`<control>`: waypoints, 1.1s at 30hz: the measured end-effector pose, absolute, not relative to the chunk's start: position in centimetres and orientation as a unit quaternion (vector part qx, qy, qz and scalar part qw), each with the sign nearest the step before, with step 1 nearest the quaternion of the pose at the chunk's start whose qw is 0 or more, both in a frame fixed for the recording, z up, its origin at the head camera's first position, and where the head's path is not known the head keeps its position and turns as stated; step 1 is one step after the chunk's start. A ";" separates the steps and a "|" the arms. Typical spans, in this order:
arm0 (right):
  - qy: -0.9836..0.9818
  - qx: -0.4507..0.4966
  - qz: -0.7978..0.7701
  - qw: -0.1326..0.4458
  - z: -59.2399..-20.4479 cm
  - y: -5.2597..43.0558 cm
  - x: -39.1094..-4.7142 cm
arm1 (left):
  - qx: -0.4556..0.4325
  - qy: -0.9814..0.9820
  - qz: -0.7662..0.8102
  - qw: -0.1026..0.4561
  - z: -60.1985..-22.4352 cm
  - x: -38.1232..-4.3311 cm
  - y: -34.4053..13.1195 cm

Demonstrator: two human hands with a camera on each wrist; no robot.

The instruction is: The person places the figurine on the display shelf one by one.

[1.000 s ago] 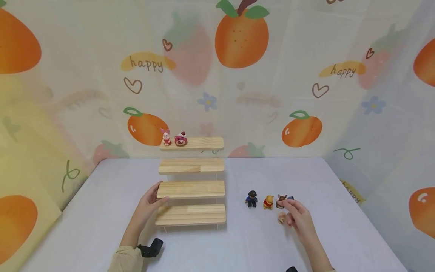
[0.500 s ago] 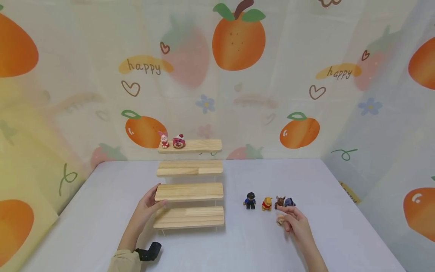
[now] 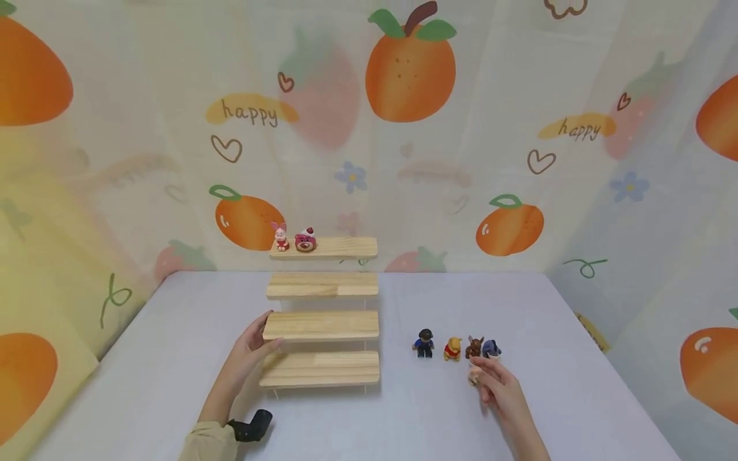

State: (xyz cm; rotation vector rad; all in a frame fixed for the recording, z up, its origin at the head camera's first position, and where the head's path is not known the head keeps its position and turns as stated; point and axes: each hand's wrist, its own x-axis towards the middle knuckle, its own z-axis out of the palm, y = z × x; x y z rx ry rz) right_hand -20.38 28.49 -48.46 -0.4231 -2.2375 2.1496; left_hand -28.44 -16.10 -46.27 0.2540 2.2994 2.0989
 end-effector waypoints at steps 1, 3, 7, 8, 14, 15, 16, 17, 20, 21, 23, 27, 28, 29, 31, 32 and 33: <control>-0.715 -0.139 0.685 0.003 -48.5 28.5 -20.4 | 0.081 0.737 0.671 0.008 -46.2 -28.4 -16.1; -0.717 -0.144 0.682 -0.003 -48.5 28.4 -20.6 | 0.080 0.737 0.671 0.008 -46.1 -28.4 -16.2; -0.724 -0.158 0.671 -0.011 -48.6 28.5 -20.6 | 0.089 0.739 0.668 0.007 -46.1 -28.5 -16.1; -0.723 -0.159 0.672 -0.015 -48.6 28.5 -20.7 | 0.090 0.739 0.667 0.006 -46.1 -28.6 -16.1; -0.700 -0.155 0.697 -0.025 -48.8 28.4 -20.7 | 0.088 0.743 0.663 0.003 -46.3 -28.7 -16.1; -0.696 -0.156 0.701 -0.026 -48.9 28.4 -20.7 | 0.087 0.744 0.663 0.004 -46.3 -28.6 -16.2; -0.693 -0.157 0.703 -0.028 -49.0 28.4 -20.6 | 0.085 0.745 0.662 0.005 -46.3 -28.6 -16.2; -0.692 -0.158 0.704 -0.029 -49.0 28.3 -20.6 | 0.085 0.746 0.661 0.006 -46.3 -28.5 -16.2; -0.690 -0.161 0.705 -0.033 -49.2 28.3 -20.6 | 0.088 0.744 0.662 0.007 -46.4 -28.4 -16.3; -0.689 -0.161 0.706 -0.032 -49.2 28.2 -20.5 | 0.089 0.743 0.663 0.009 -46.4 -28.3 -16.3; -0.688 -0.154 0.708 -0.029 -49.3 28.2 -20.6 | 0.095 0.742 0.663 0.009 -46.3 -28.4 -16.4; -0.690 -0.122 0.714 -0.014 -49.4 28.2 -20.6 | 0.101 0.738 0.667 0.006 -46.0 -28.6 -16.3; -0.690 -0.114 0.714 -0.011 -49.4 28.2 -20.6 | 0.103 0.737 0.668 0.005 -46.0 -28.6 -16.3; -0.690 -0.108 0.716 -0.009 -49.4 28.2 -20.6 | 0.102 0.737 0.669 0.005 -45.9 -28.6 -16.3; -0.688 -0.107 0.717 -0.008 -49.5 28.2 -20.5 | 0.100 0.734 0.671 0.008 -45.9 -28.5 -16.3; -0.687 -0.111 0.718 -0.007 -49.5 28.1 -20.5 | 0.099 0.735 0.671 0.009 -45.9 -28.4 -16.3; -0.687 -0.115 0.718 -0.008 -49.4 28.1 -20.4 | 0.098 0.735 0.671 0.012 -46.0 -28.4 -16.3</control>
